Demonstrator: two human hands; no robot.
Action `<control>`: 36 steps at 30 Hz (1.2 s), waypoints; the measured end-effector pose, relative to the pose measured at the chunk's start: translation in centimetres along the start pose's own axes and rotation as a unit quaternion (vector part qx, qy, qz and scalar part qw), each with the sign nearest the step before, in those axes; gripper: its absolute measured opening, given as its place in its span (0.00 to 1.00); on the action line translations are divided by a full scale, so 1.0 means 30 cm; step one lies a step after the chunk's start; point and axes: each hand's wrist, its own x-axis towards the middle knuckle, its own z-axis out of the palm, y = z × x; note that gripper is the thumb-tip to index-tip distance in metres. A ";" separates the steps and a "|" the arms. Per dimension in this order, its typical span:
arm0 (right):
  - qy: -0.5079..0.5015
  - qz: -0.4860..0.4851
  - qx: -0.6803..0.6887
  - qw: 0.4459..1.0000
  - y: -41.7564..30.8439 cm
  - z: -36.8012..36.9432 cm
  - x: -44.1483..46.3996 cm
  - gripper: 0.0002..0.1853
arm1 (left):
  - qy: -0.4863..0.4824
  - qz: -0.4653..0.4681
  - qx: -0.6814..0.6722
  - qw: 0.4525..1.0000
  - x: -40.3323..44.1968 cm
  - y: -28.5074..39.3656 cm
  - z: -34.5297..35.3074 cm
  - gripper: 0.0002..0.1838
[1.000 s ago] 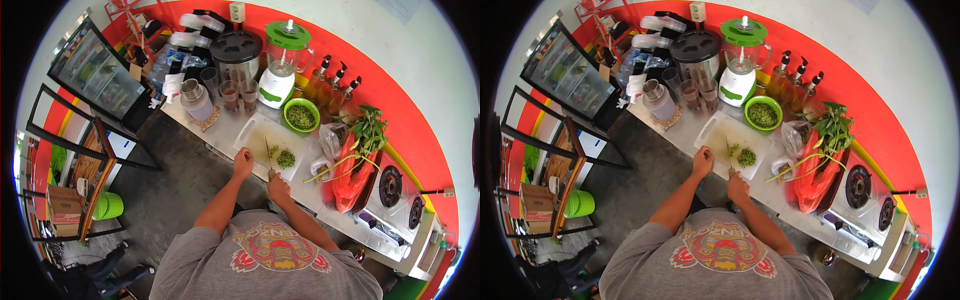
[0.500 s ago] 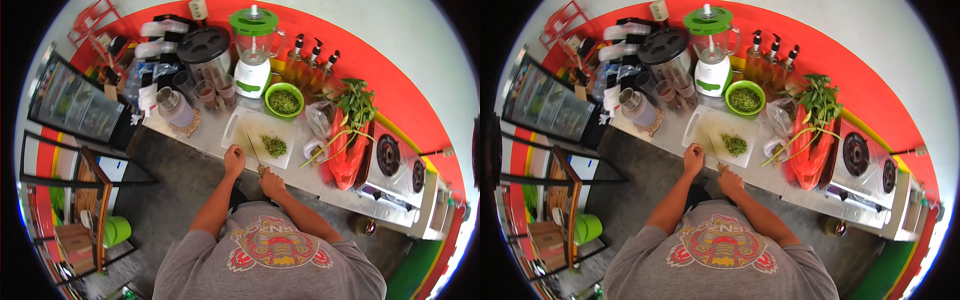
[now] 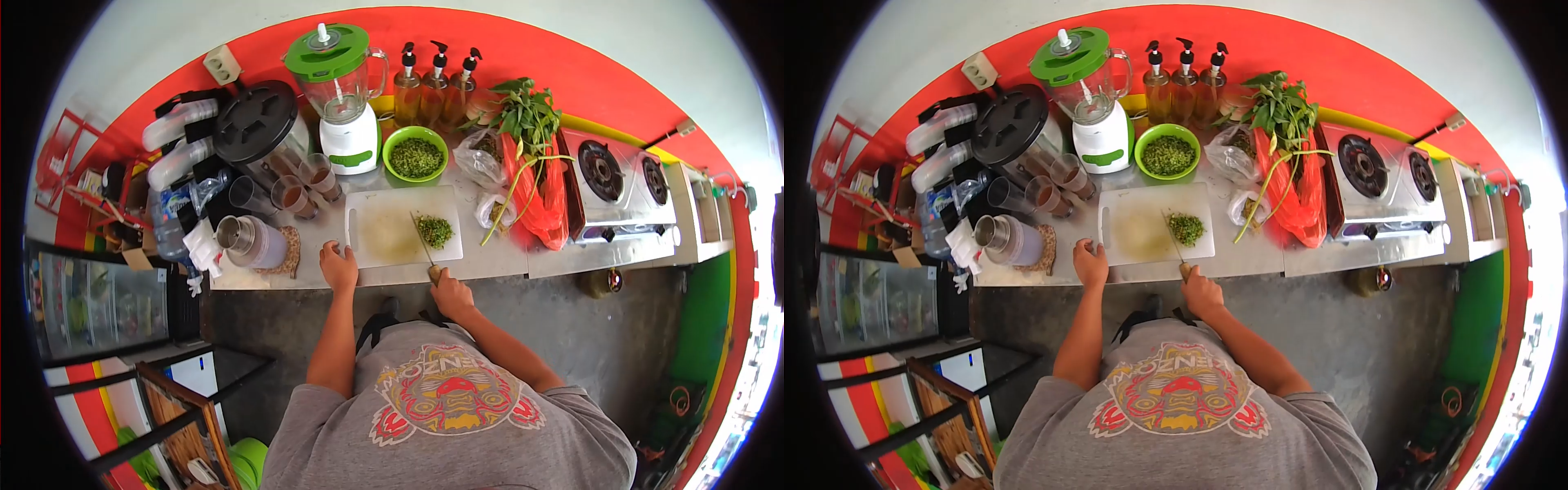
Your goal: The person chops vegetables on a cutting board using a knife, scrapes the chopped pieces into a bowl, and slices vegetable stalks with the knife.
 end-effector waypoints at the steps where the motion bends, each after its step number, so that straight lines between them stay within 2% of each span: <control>1: -0.007 -0.004 -0.004 1.000 -0.021 0.010 -0.001 0.23 | -0.021 -0.015 0.015 1.000 0.015 0.005 -0.003 0.15; 5: -0.013 -0.007 -0.019 1.000 -0.057 0.039 -0.025 0.23 | -0.065 -0.010 0.061 0.996 0.043 0.033 -0.008 0.15; 12: 0.026 0.065 -0.007 0.998 -0.020 0.044 -0.059 0.24 | -0.101 0.010 0.108 0.989 0.055 0.033 -0.004 0.13; 14: 0.031 0.039 -0.007 0.999 -0.033 0.036 -0.076 0.24 | -0.123 0.000 0.115 0.986 0.065 0.037 -0.012 0.13; 17: 0.007 0.014 -0.006 1.000 -0.061 0.060 -0.080 0.24 | -0.132 0.010 0.112 0.985 0.075 0.032 -0.014 0.13; 20: 0.025 -0.002 -0.004 1.000 -0.060 0.096 -0.090 0.24 | -0.127 0.014 0.115 0.985 0.074 0.029 -0.009 0.13; 24: 0.030 0.044 -0.008 0.999 -0.039 0.084 -0.085 0.24 | -0.117 0.045 0.110 0.986 0.073 0.013 -0.010 0.13; 29: 0.055 0.068 -0.006 0.996 -0.065 0.082 -0.076 0.24 | -0.126 0.026 0.107 0.986 0.071 0.028 -0.029 0.13; 32: 0.062 0.042 0.003 0.997 -0.097 0.105 -0.087 0.24 | -0.131 0.027 0.122 0.983 0.078 0.029 -0.028 0.13; 36: 0.053 0.055 -0.002 0.997 -0.103 0.099 -0.102 0.25 | -0.151 0.028 0.120 0.981 0.089 0.005 -0.016 0.13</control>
